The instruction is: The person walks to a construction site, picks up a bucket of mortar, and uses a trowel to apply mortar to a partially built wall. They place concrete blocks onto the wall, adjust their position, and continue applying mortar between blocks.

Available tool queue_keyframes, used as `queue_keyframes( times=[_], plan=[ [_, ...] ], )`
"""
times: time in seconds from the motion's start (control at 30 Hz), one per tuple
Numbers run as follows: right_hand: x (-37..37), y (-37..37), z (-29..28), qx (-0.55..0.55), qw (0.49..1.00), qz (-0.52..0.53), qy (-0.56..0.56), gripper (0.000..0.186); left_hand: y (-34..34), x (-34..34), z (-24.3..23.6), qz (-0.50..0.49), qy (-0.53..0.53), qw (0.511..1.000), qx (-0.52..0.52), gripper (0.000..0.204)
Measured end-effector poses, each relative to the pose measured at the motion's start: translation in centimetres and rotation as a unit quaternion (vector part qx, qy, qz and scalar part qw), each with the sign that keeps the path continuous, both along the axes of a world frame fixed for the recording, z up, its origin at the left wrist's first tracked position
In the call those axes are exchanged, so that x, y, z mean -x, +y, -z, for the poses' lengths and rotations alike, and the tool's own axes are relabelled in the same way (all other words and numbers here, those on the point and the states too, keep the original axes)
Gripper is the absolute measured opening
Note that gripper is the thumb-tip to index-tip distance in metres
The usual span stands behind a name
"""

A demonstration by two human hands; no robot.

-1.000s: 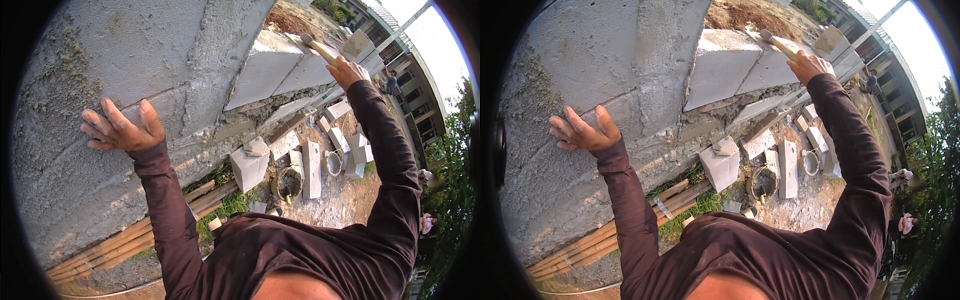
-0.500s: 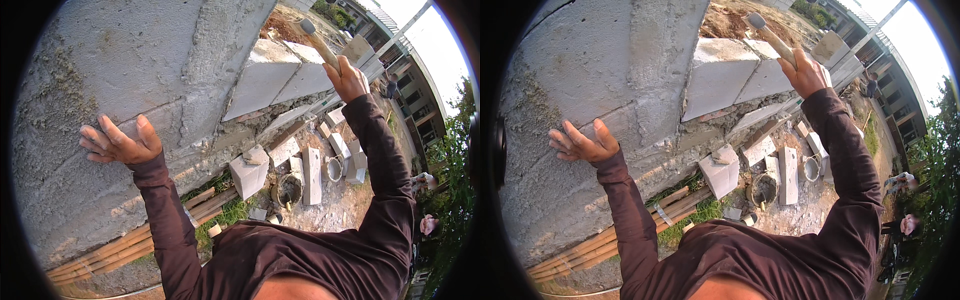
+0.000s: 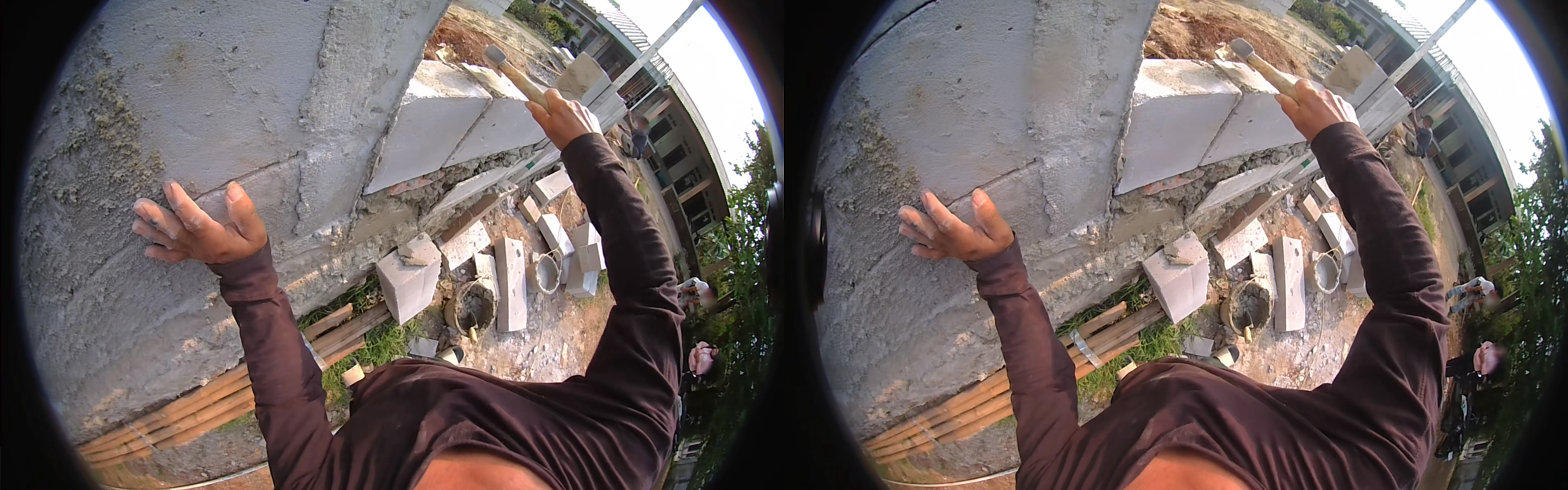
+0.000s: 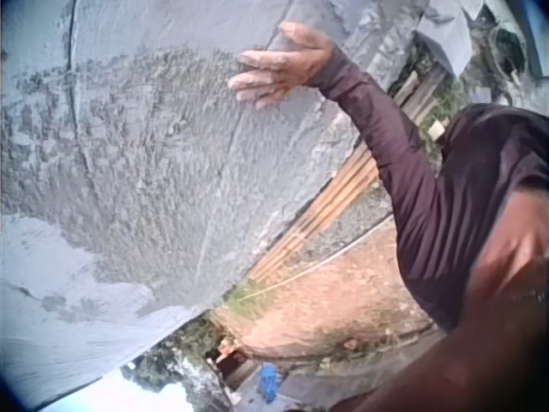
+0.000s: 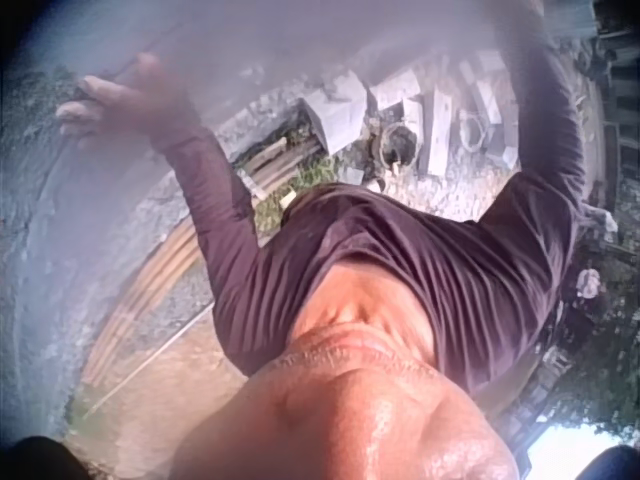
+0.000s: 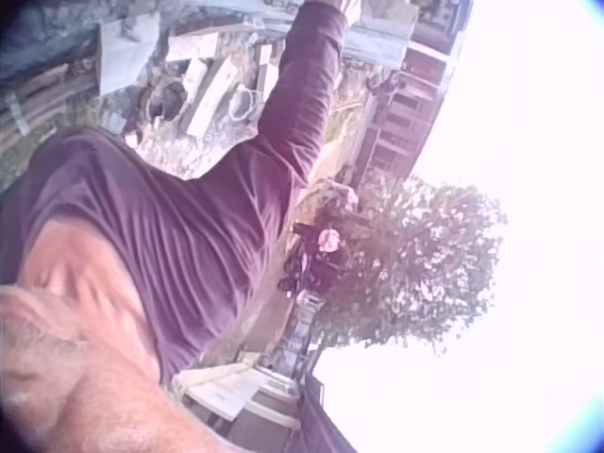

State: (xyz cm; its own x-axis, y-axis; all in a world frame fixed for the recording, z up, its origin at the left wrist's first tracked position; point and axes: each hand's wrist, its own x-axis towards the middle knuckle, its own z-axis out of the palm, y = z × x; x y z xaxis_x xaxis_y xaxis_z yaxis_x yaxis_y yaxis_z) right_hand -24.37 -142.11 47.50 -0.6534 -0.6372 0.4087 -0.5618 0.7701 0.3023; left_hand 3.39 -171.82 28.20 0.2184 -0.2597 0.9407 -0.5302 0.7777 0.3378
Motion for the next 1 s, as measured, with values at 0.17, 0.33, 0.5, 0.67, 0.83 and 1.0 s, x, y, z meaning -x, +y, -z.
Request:
queue_keyframes(
  times=[0.17, 0.33, 0.5, 0.67, 0.83, 1.0],
  plan=[
    [-1.3, -1.6, 0.1, 0.111, 0.976, -0.184, 0.015, 0.038, -0.3, -0.3, 0.2, 0.0, 0.007, 1.0, -0.013, 0.063],
    [-0.5, -1.3, -0.9, -0.022, 0.998, -0.057, 0.013, 0.041, 0.0, -0.1, 0.0, -0.003, 0.003, 1.0, -0.008, 0.064],
    [-0.2, -0.9, -0.4, -0.042, 0.999, -0.025, 0.005, 0.04, -0.2, -0.1, 0.2, 0.004, 0.008, 1.0, -0.009, 0.063],
    [-0.6, -2.2, -0.9, 0.026, 0.996, -0.076, 0.029, 0.041, -0.2, -0.1, 0.1, 0.002, 0.007, 1.0, -0.018, 0.063],
    [2.0, -0.6, 0.0, -0.075, 0.994, 0.081, 0.02, 0.041, -0.4, 0.0, 0.3, 0.001, 0.004, 1.0, -0.02, 0.063],
    [0.3, 1.9, -1.0, 0.02, 1.0, -0.01, 0.013, 0.041, 0.0, 0.4, 0.2, -0.001, 0.014, 1.0, -0.007, 0.063]
  ],
)
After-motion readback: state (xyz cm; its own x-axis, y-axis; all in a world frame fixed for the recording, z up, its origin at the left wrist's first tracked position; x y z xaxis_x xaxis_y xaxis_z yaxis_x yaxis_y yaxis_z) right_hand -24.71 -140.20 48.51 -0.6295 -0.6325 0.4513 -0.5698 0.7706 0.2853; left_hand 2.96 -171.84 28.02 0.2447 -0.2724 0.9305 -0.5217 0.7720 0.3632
